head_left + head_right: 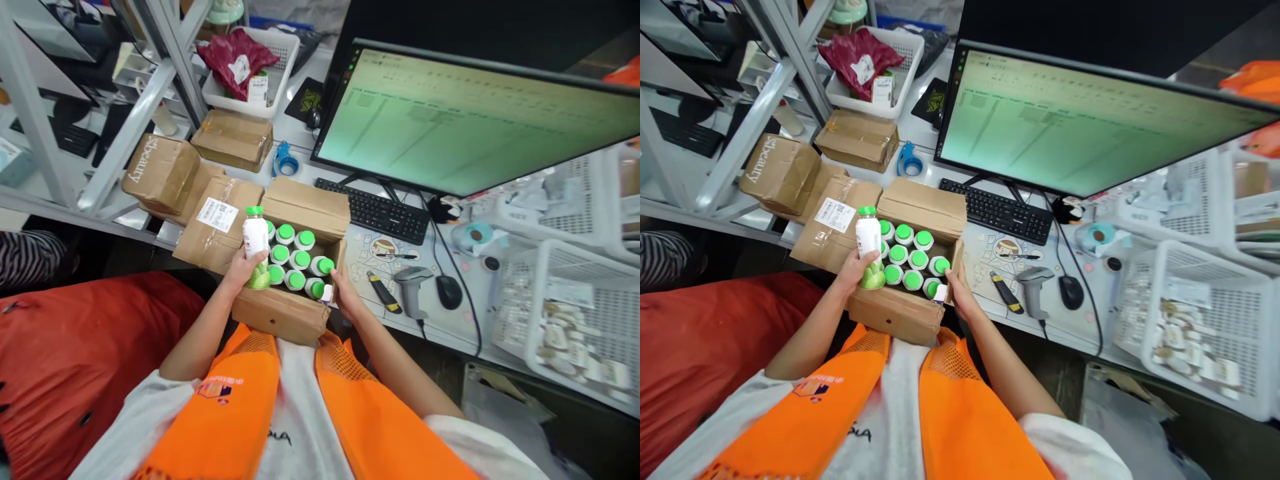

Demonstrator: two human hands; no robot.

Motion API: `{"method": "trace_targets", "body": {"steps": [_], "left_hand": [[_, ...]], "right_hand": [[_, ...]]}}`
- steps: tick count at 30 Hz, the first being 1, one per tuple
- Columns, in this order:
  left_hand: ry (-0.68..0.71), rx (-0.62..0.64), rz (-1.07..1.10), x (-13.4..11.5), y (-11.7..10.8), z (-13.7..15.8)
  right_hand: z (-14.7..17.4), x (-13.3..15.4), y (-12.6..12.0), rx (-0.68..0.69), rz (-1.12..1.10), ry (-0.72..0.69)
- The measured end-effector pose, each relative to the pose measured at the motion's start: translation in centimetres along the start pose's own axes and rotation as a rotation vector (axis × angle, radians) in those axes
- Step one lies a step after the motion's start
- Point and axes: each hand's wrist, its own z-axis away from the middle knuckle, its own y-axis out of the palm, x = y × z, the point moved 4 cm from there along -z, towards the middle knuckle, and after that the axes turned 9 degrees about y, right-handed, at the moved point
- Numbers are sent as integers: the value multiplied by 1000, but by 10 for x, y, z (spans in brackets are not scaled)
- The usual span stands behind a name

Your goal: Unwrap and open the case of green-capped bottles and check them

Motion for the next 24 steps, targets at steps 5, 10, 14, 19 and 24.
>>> {"method": "trace_targets", "body": {"steps": [5,10,14,19,24], "left_hand": [[114,-62,-147,-9,-4,22],[258,71,-175,-43,10,87],[204,502,12,-47,82,165],[150,670,104,24,238,216],[250,258,54,122,346,165]], "right_hand": [[4,-5,-50,-83,133,-6],[25,-9,-159,-301,248,-67],[42,-13,-265,-522,367,-158],[39,-15,-364,-677,525,-361],[9,-45,-418,-798,761,-625]]}}
